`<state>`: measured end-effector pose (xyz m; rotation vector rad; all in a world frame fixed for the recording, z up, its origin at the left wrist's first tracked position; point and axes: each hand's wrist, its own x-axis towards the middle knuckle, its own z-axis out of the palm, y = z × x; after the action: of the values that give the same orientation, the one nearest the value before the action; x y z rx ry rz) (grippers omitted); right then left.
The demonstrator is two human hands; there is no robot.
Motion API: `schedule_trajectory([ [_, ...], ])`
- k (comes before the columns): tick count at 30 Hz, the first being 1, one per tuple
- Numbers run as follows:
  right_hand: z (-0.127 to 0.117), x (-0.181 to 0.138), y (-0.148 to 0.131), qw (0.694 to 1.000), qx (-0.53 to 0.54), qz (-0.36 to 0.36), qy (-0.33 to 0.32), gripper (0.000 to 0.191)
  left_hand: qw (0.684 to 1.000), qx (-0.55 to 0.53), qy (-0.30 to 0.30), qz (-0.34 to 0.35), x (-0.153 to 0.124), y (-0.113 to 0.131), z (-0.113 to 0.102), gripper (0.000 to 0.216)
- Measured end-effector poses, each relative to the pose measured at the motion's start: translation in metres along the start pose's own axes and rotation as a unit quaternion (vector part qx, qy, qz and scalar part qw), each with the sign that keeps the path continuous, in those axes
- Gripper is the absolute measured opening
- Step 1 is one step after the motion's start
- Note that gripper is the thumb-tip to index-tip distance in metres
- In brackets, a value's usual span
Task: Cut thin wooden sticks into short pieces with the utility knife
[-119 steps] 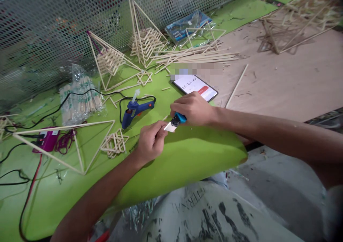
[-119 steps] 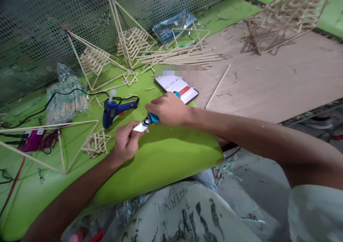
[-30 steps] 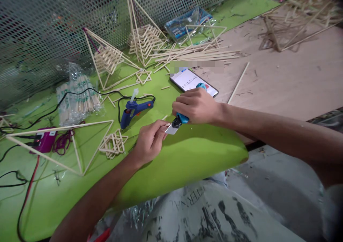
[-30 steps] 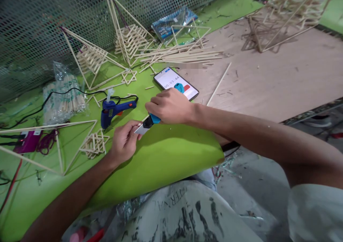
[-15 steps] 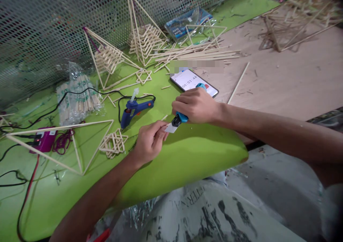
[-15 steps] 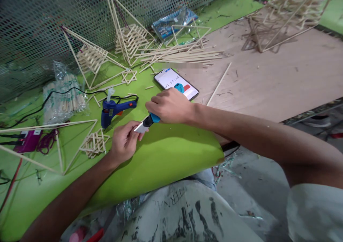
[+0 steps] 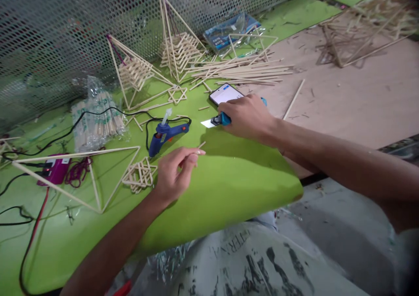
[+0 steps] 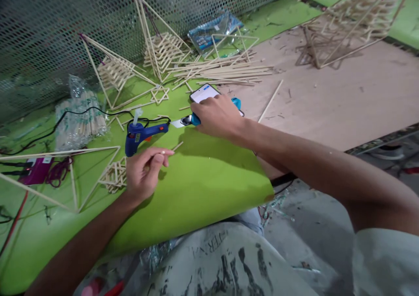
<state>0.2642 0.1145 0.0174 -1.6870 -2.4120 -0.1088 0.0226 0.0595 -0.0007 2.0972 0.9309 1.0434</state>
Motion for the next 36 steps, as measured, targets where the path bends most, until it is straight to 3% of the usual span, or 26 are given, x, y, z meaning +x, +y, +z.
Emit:
schedule_trajectory([
  [5, -0.004, -0.004, -0.008, 1.000, 0.018, 0.018, 0.010, 0.034, 0.994, -0.050, 0.070, -0.069, 0.001, 0.001, -0.010, 0.021],
  [10, -0.010, -0.016, -0.028, 0.996, 0.053, -0.067, -0.017, 0.055, 0.985, -0.111, 0.083, -0.104, -0.003, 0.003, -0.014, 0.023],
  [15, -0.006, -0.023, -0.043, 0.989, 0.089, -0.107, -0.048, 0.036, 0.982, -0.125, 0.062, -0.125, -0.005, 0.004, -0.014, 0.019],
  [19, 0.004, -0.021, -0.043, 0.989, 0.071, -0.118, -0.051, 0.032, 0.980, -0.142, 0.054, -0.129, -0.006, 0.004, -0.015, 0.015],
  [24, 0.018, -0.014, -0.037, 0.991, 0.007, -0.133, -0.019, 0.032, 0.981, -0.130, 0.048, -0.137, -0.011, -0.001, -0.021, 0.015],
  [27, 0.023, -0.013, -0.034, 0.989, -0.002, -0.147, 0.034, 0.031, 0.981, -0.124, 0.063, -0.132, -0.014, -0.006, -0.025, 0.016],
  [31, 0.024, -0.017, -0.034, 0.965, 0.028, -0.246, 0.087, 0.026, 0.981, -0.113, 0.097, -0.126, -0.014, -0.006, -0.027, 0.017],
  [36, 0.024, -0.021, -0.040, 0.951, 0.018, -0.307, 0.043, 0.024, 0.971, -0.142, 0.132, -0.142, -0.014, 0.000, -0.024, 0.016],
])
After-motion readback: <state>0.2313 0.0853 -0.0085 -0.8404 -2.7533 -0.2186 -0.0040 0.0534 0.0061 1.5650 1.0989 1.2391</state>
